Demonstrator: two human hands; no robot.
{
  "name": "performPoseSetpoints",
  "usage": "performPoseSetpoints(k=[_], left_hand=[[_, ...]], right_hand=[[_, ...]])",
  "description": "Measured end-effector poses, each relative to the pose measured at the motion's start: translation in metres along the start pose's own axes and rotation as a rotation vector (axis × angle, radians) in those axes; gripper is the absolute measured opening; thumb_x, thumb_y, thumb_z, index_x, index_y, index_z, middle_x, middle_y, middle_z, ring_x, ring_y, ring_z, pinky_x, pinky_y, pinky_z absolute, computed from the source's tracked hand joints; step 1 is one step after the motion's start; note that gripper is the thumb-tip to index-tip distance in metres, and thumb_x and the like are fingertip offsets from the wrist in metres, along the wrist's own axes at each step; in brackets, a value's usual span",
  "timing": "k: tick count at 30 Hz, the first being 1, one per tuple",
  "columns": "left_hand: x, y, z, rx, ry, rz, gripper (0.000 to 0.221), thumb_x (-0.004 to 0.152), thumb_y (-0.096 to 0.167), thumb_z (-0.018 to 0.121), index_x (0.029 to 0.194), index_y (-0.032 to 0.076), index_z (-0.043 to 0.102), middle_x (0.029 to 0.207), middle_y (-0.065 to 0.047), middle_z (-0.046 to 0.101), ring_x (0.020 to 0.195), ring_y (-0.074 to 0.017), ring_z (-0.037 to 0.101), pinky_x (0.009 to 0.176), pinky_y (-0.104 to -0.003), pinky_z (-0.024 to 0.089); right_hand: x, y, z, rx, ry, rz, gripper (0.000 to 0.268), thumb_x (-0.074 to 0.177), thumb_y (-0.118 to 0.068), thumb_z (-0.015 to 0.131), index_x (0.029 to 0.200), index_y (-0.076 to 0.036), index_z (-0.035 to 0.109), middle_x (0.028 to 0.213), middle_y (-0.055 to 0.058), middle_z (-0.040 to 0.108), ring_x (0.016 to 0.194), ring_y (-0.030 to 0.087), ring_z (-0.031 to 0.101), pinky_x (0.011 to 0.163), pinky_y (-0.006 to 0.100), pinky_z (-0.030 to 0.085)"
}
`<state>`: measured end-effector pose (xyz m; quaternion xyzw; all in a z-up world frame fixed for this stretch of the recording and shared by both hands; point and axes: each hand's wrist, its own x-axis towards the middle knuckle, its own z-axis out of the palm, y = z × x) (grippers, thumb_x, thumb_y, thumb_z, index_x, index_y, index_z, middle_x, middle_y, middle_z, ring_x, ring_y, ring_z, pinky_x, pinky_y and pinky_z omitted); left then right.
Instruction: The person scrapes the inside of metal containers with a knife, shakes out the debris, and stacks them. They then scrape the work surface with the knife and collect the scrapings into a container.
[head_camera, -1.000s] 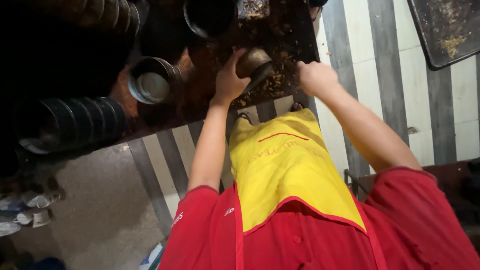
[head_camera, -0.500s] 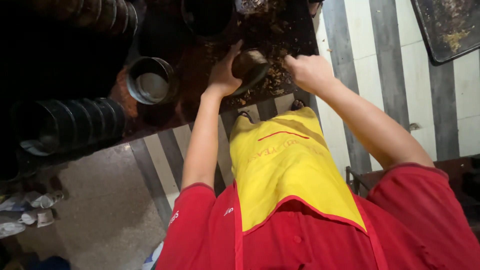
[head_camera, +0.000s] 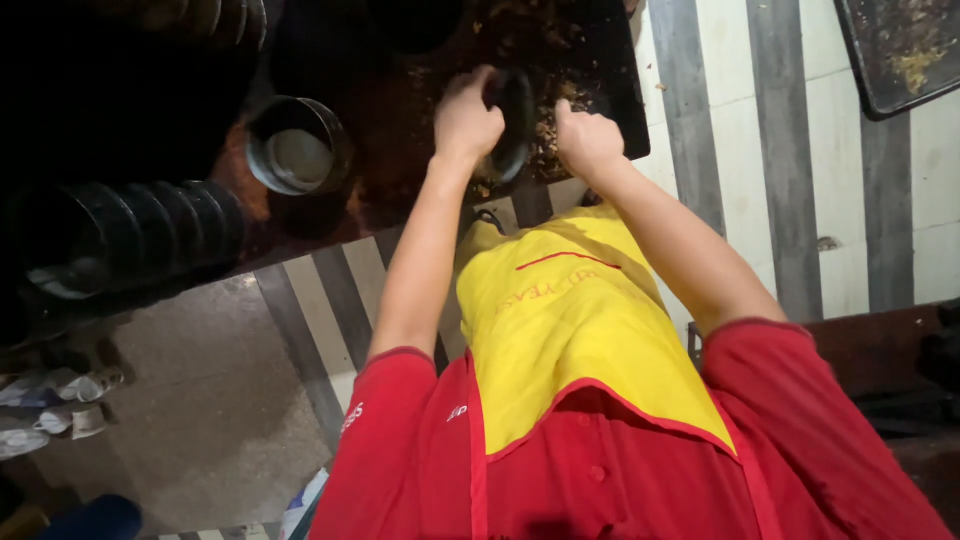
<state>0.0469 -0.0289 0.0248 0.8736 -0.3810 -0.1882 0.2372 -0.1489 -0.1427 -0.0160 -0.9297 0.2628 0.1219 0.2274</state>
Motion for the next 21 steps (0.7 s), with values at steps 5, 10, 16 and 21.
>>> performPoseSetpoints(k=[5,10,16,21], left_hand=[[-0.025,-0.006,0.015,0.03,0.275,0.06,0.068,0.075,0.01,0.063,0.139,0.033,0.056,0.126,-0.023,0.063,0.098,-0.0473,0.068,0.085,-0.053,0.057],[-0.035,0.012,-0.005,-0.081,0.239,0.03,0.069,0.067,0.015,0.071,0.133,0.012,0.05,0.121,-0.035,0.057,0.096,-0.0546,0.063,0.083,-0.057,0.054],[-0.015,-0.017,0.021,-0.22,0.325,-0.165,0.047,0.081,0.017,0.07,0.124,0.011,0.053,0.097,-0.025,0.074,0.096,-0.0502,0.068,0.087,-0.056,0.054],[-0.042,-0.003,0.006,-0.343,0.535,-0.08,0.052,0.078,0.01,0.075,0.124,0.009,0.05,0.106,-0.023,0.073,0.1,-0.0451,0.071,0.086,-0.051,0.057]], right_hand=[[0.017,-0.008,0.009,0.04,-0.19,-0.057,0.03,0.088,-0.012,0.059,0.114,0.003,0.062,0.099,0.027,0.072,0.093,0.041,0.072,0.082,0.05,0.058],[0.005,-0.022,-0.007,0.064,-0.19,0.065,0.05,0.089,-0.01,0.057,0.138,0.001,0.051,0.107,0.028,0.069,0.099,0.044,0.069,0.084,0.053,0.056],[-0.001,-0.025,0.011,0.066,-0.152,0.1,0.029,0.1,-0.014,0.054,0.125,-0.001,0.057,0.107,0.027,0.071,0.102,0.045,0.071,0.087,0.054,0.056],[-0.023,0.006,-0.025,0.672,-0.065,0.076,0.016,0.1,-0.023,0.06,0.108,-0.009,0.056,0.083,0.017,0.064,0.072,0.031,0.062,0.06,0.044,0.047]])
